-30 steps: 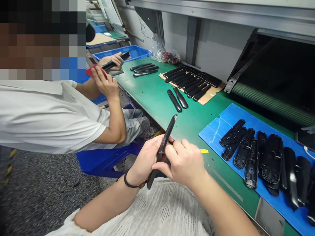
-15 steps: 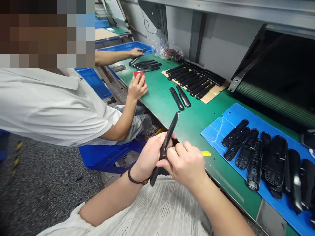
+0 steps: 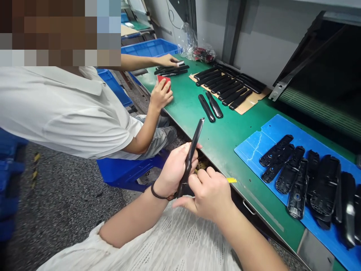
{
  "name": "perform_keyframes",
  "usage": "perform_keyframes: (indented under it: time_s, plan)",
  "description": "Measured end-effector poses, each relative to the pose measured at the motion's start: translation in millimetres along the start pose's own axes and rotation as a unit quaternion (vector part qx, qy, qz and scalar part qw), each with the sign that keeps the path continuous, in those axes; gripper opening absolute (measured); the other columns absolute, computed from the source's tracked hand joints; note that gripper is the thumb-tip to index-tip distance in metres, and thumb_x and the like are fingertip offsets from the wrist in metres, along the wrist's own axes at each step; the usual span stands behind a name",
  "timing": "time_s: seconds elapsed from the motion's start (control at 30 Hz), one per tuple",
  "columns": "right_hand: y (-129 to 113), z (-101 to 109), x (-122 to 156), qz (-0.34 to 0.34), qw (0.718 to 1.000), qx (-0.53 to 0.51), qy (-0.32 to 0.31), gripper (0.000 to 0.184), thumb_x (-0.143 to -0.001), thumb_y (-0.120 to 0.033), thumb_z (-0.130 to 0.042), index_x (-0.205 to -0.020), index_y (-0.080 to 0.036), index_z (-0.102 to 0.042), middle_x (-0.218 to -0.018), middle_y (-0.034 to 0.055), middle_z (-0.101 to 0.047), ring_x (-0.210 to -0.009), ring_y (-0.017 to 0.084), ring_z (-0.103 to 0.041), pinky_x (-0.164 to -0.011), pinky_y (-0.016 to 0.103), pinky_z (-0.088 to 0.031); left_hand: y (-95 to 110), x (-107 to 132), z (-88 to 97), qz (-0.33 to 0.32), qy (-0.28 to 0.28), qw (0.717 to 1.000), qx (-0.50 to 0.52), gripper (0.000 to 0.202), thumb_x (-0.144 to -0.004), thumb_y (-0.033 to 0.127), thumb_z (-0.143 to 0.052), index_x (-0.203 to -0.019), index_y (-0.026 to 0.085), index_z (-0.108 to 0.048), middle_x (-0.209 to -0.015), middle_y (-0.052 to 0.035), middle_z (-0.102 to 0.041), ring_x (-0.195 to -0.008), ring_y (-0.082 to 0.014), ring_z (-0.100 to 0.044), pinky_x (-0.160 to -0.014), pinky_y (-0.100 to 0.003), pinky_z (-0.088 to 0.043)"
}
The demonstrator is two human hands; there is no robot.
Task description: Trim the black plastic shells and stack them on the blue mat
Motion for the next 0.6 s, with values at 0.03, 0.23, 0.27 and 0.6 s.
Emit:
perform_keyframes:
  time_s: [0.03, 0.23, 0.27, 0.6]
  plan:
    - [-2, -1, 1, 0.001, 1.0, -0.007, -0.006, 0.07, -0.099, -0.081, -0.03, -0.071, -0.021, -0.054, -0.068, 0.0022, -0.049, -0.067, 0.018, -0.033, -0.062, 0.035, -0.02, 0, -1, 0.8, 0.003, 0.005, 1.0, 0.005, 0.038, -0.096, 0.053, -0.064, -0.102, 0.016, -0.066, -0.061, 0.0079, -0.037, -0.044, -0.0053, -0.03, -0.039, -0.017, -0.027]
    - [-10, -7, 3, 0.016, 0.999, 0.011, -0.028, 0.059, -0.104, -0.069, -0.036, -0.074, -0.021, -0.053, -0.07, 0.0021, -0.049, -0.068, 0.019, -0.034, -0.063, 0.036, -0.017, 2, -10, 8.0, 0.014, 0.047, 0.998, 0.038, 0.044, -0.092, 0.06, -0.068, -0.102, 0.017, -0.065, -0.06, 0.0097, -0.032, -0.04, -0.0043, -0.025, -0.035, -0.016, -0.022]
    - [-10, -8, 3, 0.018, 0.999, 0.017, -0.025, 0.058, -0.105, -0.068, -0.036, -0.074, -0.022, -0.052, -0.069, 0.002, -0.049, -0.068, 0.019, -0.034, -0.063, 0.037, -0.016, 2, -11, 9.6, 0.013, 0.055, 0.997, 0.043, 0.044, -0.092, 0.06, -0.068, -0.102, 0.017, -0.064, -0.06, 0.0098, -0.032, -0.04, -0.0041, -0.025, -0.034, -0.016, -0.022]
    - [-13, -25, 7, 0.033, 0.993, 0.108, 0.037, 0.05, -0.109, -0.053, -0.043, -0.071, -0.021, -0.049, -0.065, 0.0014, -0.046, -0.067, 0.018, -0.033, -0.063, 0.038, -0.014, -15, -25, 37.9, 0.068, 0.189, 0.974, 0.104, 0.032, -0.106, 0.046, -0.049, -0.104, 0.016, -0.062, -0.066, 0.0073, -0.043, -0.038, -0.0033, -0.03, -0.035, -0.017, -0.026]
Point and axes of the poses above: each hand's wrist, its own x-axis away from the middle knuckle, its own z-axis out of the back of the hand, y = z × x, the point moved 5 cm from there along -x, towards the middle knuckle
